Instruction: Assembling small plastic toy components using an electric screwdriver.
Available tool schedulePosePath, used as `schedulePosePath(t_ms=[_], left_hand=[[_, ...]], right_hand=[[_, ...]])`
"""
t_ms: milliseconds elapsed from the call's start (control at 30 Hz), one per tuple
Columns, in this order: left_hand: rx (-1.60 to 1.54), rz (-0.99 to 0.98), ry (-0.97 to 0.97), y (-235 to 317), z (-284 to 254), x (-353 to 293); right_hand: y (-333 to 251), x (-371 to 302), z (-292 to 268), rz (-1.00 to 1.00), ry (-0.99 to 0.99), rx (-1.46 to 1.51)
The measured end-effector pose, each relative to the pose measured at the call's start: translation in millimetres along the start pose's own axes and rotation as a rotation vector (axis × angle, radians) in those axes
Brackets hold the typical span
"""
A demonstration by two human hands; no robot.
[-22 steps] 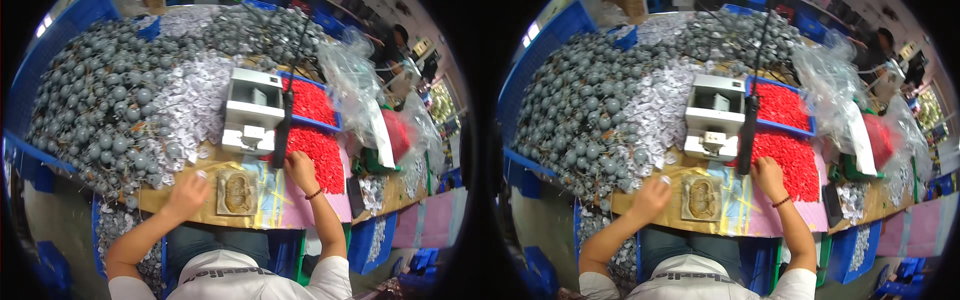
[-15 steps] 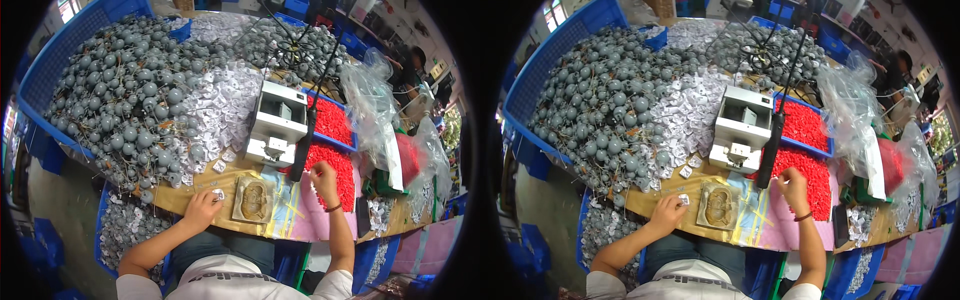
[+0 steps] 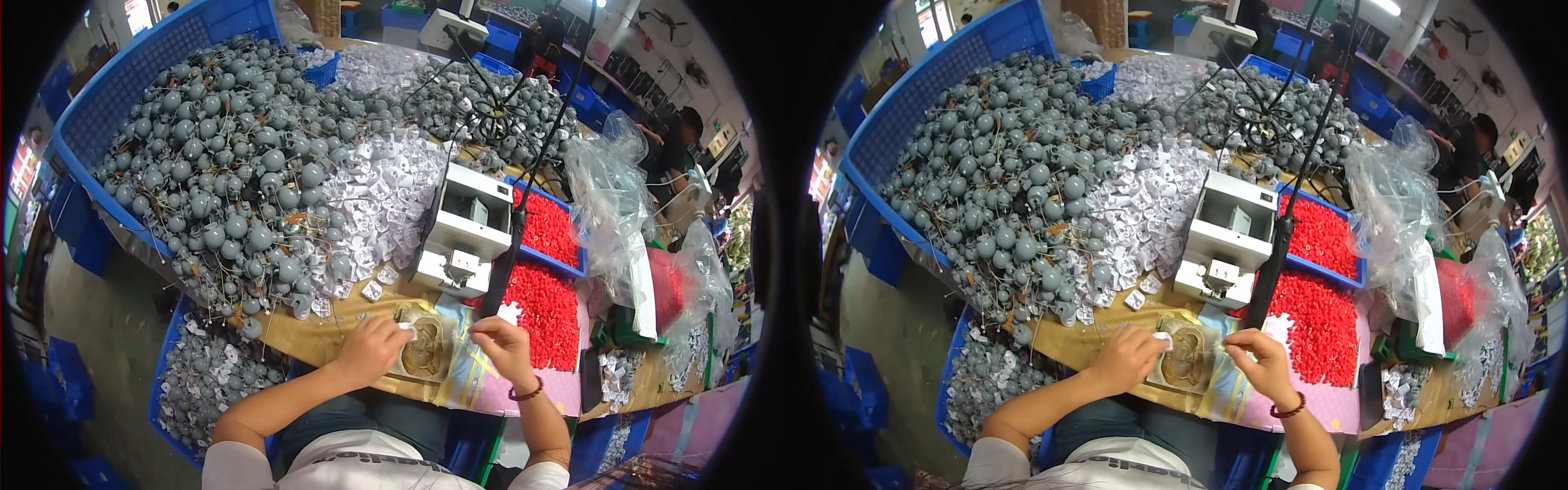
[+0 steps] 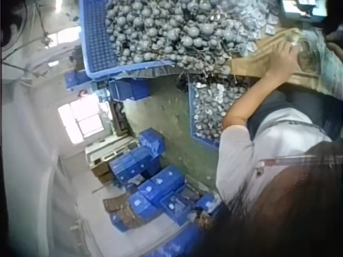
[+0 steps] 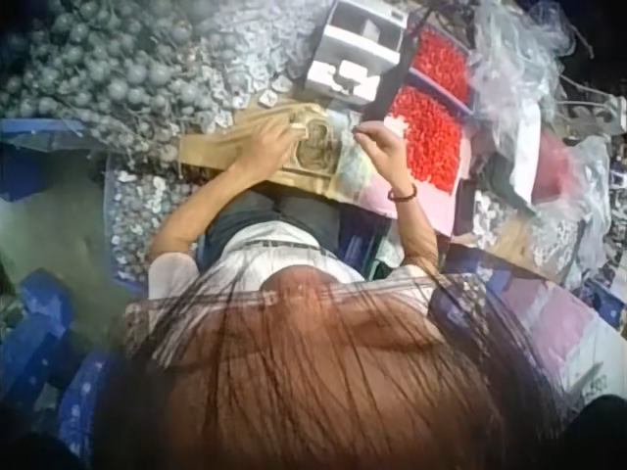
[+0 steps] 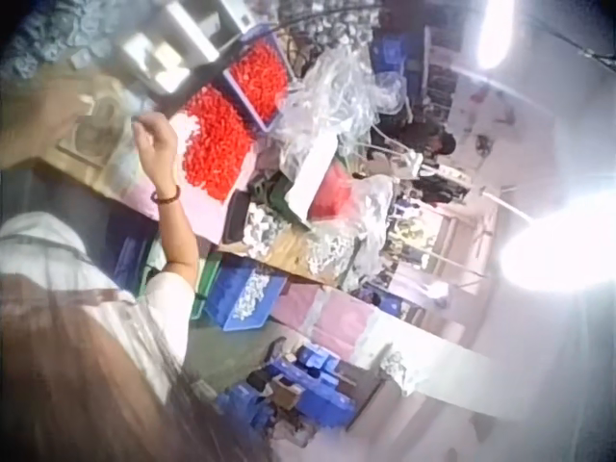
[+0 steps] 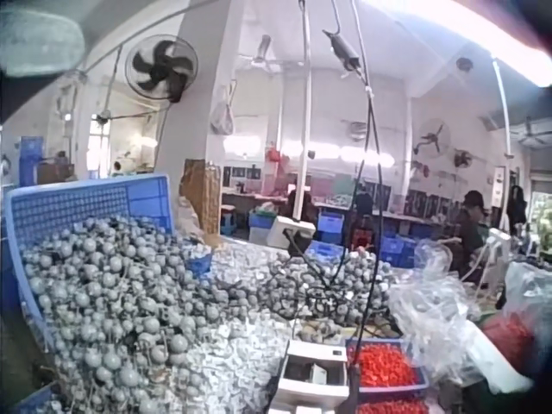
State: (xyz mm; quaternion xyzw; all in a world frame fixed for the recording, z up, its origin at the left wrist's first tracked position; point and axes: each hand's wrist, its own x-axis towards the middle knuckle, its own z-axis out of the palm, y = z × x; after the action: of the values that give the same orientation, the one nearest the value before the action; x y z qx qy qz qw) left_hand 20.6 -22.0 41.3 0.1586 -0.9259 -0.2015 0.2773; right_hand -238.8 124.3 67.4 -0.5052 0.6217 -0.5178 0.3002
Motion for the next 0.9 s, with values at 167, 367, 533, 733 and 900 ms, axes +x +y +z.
schedulePosePath(t_ms=[167,367,533,733,900], left_hand=[[-0.037,0.096,-0.133,2.0,26.0,10.3],[-0.072,-0.007,-0.146,-1.1,36.8,19.0],[-0.293,-0.088,-0.127,-0.2,26.1,24.3],[-0.106,-0.029,0.125,-46.5,-37.5,92.2],[0.476,-0.026,0.324,-153.2,-72.4,165.0]], right_hand=[[17.3,-5.8,21.8,-0.061,-0.010,-0.084],[22.0,2.2,40.8,-0.273,0.017,-0.246],[29.1,7.8,63.6,-0.407,-0.016,-0.344],[40.9,4.8,70.7,-0.599,-0.097,-0.670],[29.5,3.7,72.4,-0.600,-0.119,-0.722]])
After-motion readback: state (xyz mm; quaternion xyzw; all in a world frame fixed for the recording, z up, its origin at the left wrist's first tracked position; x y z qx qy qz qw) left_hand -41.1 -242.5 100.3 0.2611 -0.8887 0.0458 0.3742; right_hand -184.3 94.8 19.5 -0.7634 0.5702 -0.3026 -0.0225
